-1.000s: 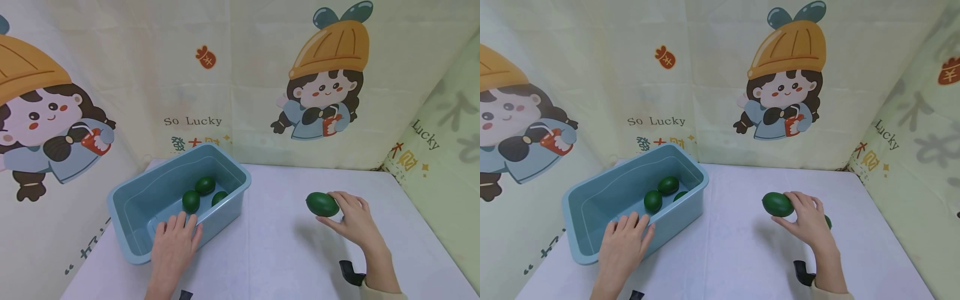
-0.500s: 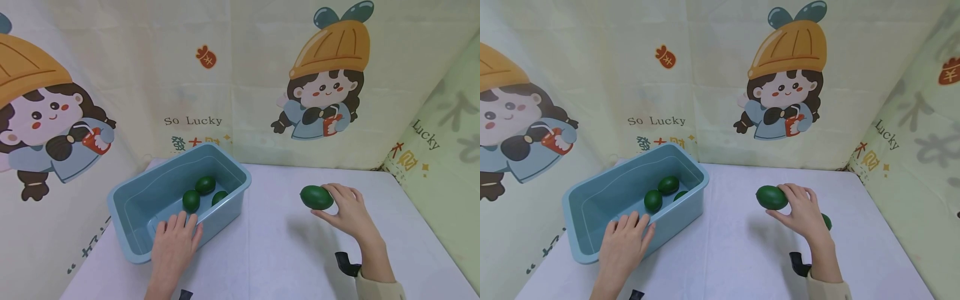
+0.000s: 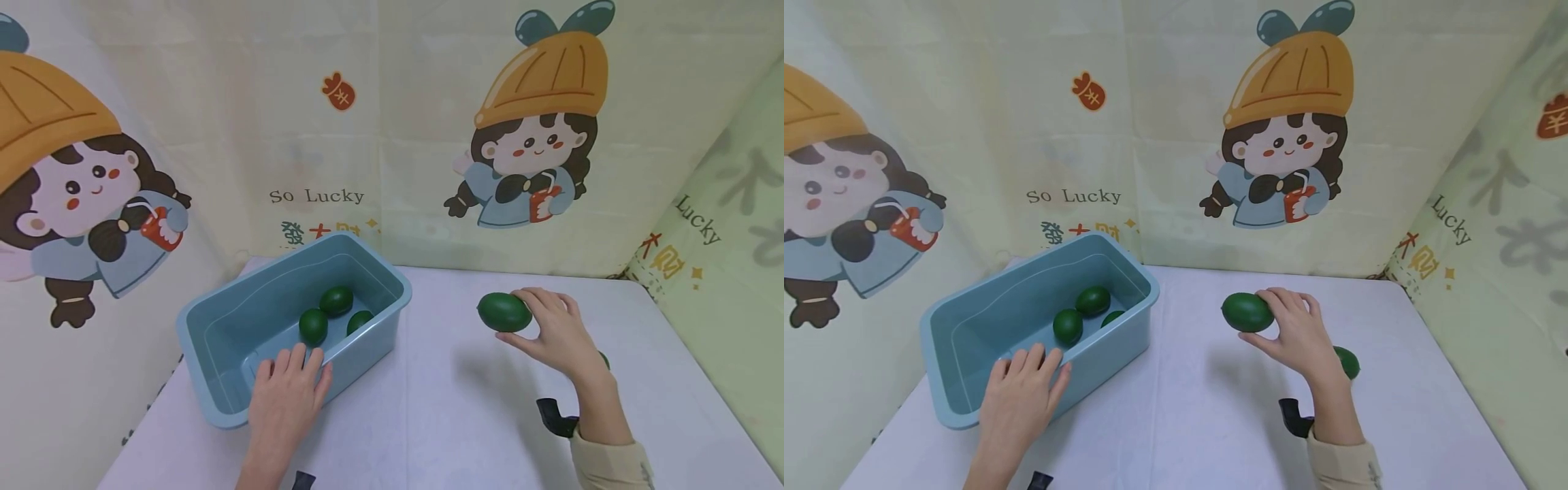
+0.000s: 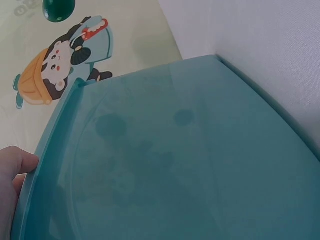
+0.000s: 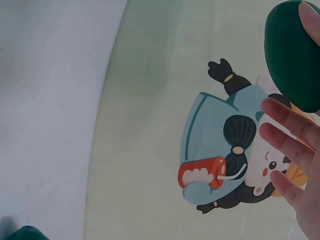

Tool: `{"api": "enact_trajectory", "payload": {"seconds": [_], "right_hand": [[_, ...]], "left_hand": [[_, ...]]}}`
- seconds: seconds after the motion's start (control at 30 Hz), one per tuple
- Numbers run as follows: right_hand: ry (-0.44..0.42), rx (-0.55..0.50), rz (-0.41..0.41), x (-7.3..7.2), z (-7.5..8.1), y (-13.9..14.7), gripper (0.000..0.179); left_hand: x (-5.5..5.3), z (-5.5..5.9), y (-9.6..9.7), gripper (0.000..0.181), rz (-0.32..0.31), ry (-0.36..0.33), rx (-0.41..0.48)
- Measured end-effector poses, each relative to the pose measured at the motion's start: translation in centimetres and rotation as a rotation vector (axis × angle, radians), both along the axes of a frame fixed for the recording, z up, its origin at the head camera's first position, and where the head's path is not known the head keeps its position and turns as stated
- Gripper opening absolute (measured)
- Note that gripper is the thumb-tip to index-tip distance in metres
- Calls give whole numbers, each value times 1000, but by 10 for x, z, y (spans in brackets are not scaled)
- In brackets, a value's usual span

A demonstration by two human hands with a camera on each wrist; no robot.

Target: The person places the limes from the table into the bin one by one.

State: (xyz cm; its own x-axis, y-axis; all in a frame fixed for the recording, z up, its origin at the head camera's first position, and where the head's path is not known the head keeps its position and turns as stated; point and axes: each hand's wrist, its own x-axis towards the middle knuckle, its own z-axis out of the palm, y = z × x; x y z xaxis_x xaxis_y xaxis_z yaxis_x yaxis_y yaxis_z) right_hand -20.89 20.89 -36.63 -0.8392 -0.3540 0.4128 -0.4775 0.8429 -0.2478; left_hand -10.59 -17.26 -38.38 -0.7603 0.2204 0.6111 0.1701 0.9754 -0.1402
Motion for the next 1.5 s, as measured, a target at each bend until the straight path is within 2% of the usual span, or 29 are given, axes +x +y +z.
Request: {"api": "enact_trajectory", "payload": {"seconds": [0.33,0.63,0.9,1.1,1.5], "right_hand": [[19,-4,28,-6,6,-10,69],[28,-9,53,-10,13,-19,71],[61,-28,74,-15,19,-23,72],[86,-32,102,-18,25,-30,72],[54,-15,118,-27,37,-50,72]], "left_hand": [[1,0,0,50,6,19,-9],[2,0,1,55,15,-27,-2],[1,0,1,52,4,1,-1],[2,0,1,53,12,-9,-6],[1,-1,1,54,17,-22,-2]]}}
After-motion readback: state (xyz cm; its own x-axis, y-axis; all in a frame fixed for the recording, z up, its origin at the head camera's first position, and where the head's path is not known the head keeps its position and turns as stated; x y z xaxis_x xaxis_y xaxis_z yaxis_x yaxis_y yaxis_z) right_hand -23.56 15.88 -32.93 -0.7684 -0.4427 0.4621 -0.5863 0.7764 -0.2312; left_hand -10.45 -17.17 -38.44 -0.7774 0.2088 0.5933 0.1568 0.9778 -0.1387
